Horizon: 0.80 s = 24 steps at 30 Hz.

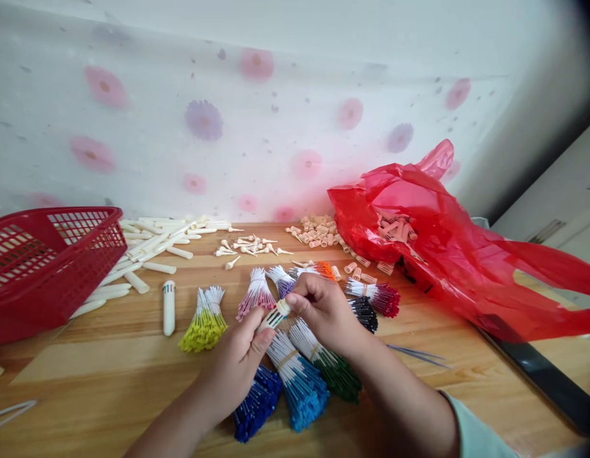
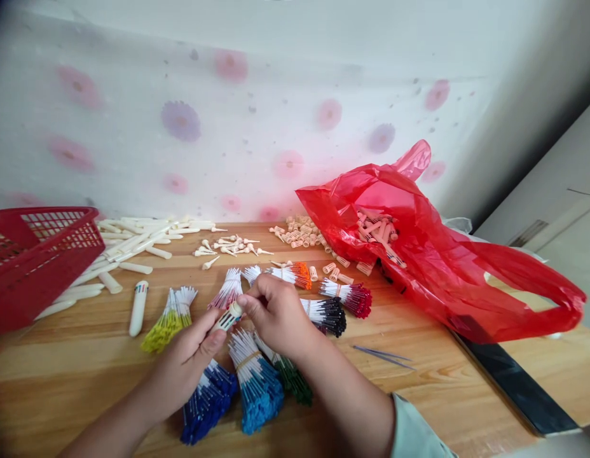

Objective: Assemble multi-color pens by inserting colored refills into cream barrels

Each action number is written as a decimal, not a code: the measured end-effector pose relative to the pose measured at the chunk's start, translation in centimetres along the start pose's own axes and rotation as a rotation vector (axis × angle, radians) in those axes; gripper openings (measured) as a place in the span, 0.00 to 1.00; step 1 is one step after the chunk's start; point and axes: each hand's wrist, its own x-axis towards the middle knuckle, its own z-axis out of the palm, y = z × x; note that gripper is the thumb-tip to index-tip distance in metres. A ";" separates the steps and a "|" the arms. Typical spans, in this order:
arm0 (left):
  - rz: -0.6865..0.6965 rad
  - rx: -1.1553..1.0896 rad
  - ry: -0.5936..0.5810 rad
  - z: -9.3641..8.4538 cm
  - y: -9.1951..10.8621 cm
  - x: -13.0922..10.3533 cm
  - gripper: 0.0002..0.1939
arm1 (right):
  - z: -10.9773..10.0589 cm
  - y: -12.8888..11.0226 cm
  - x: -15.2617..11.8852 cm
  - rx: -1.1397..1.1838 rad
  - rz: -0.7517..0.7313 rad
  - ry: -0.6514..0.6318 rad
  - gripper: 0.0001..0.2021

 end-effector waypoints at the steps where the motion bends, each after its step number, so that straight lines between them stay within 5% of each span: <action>1: -0.032 -0.153 -0.058 0.1 0.1 0.0 0.17 | 0.0 0.1 0.0 0.045 -0.006 -0.013 0.15; 5: -0.231 -0.640 -0.256 0.4 0.1 -0.2 0.21 | -0.7 0.5 0.2 0.246 -0.053 -0.075 0.15; 9: -0.161 -0.636 -0.325 -0.1 -0.3 -0.1 0.22 | -1.8 -0.1 0.2 0.264 -0.216 -0.149 0.07; 17: 0.079 -0.308 -0.027 -1.2 -0.5 0.5 0.20 | -1.8 -3.5 -1.5 0.054 -0.486 -0.007 0.06; 24: 0.204 -0.425 -0.034 -0.8 -0.5 0.5 0.15 | -2.9 -5.3 -2.8 -0.035 -0.549 0.094 0.08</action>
